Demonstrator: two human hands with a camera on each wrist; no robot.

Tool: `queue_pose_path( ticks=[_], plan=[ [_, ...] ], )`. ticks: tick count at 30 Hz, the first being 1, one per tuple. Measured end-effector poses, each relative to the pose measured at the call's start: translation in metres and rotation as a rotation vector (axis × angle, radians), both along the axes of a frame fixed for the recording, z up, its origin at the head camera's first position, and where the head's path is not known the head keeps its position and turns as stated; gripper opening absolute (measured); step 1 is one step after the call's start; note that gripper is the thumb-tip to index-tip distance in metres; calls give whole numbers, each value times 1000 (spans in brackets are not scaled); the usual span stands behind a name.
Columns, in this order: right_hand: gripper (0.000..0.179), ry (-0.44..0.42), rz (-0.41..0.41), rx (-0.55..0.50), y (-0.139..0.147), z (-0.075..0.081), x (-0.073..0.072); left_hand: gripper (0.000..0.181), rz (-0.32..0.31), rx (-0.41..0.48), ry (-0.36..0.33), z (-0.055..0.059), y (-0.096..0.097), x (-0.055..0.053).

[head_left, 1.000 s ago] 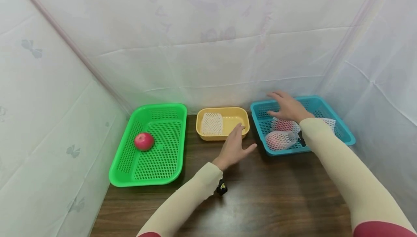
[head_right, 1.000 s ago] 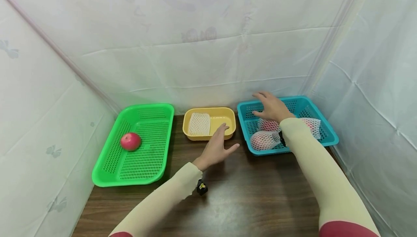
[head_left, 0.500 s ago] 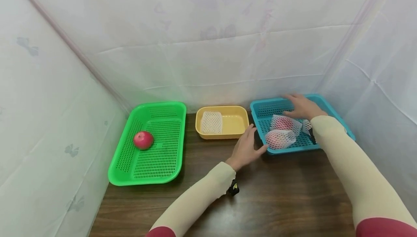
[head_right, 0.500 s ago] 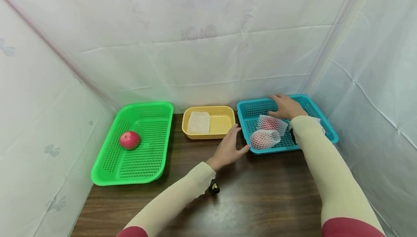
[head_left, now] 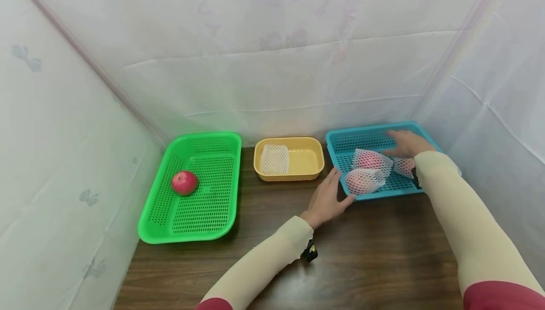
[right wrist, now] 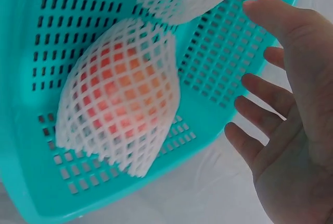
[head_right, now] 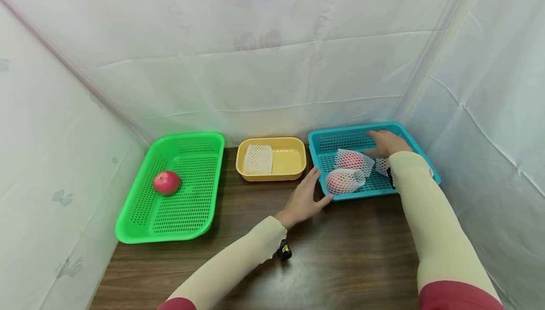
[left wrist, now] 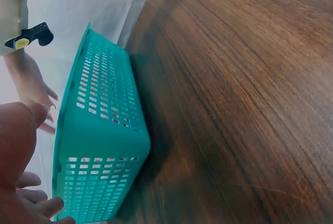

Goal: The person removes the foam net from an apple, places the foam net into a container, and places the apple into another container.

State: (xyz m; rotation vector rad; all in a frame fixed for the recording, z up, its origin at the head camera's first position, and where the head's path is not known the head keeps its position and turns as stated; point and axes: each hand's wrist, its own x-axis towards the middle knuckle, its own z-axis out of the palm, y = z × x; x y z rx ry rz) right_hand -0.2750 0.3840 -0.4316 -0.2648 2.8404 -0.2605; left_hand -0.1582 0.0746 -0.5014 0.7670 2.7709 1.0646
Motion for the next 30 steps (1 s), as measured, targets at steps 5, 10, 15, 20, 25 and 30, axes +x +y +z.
queue_pose_path(
  ticks=[5,10,15,20,25,30],
  plan=[
    [71,-25,7,26,12,0,7,74,-4,-10,-4,0,4,3],
    [75,-70,-31,-2,21,0,11,71,-8,-29,19,-2,7,4],
    [83,-130,-90,-41,29,-2,13,67,12,-17,41,-6,11,6],
    [92,-183,-147,-83,37,-9,12,65,53,-24,59,-9,15,8],
    [95,-256,-227,-122,30,3,28,65,70,-48,90,-11,18,9],
    [95,-289,-298,-115,15,25,49,65,64,-91,124,-11,20,8]
  ],
)
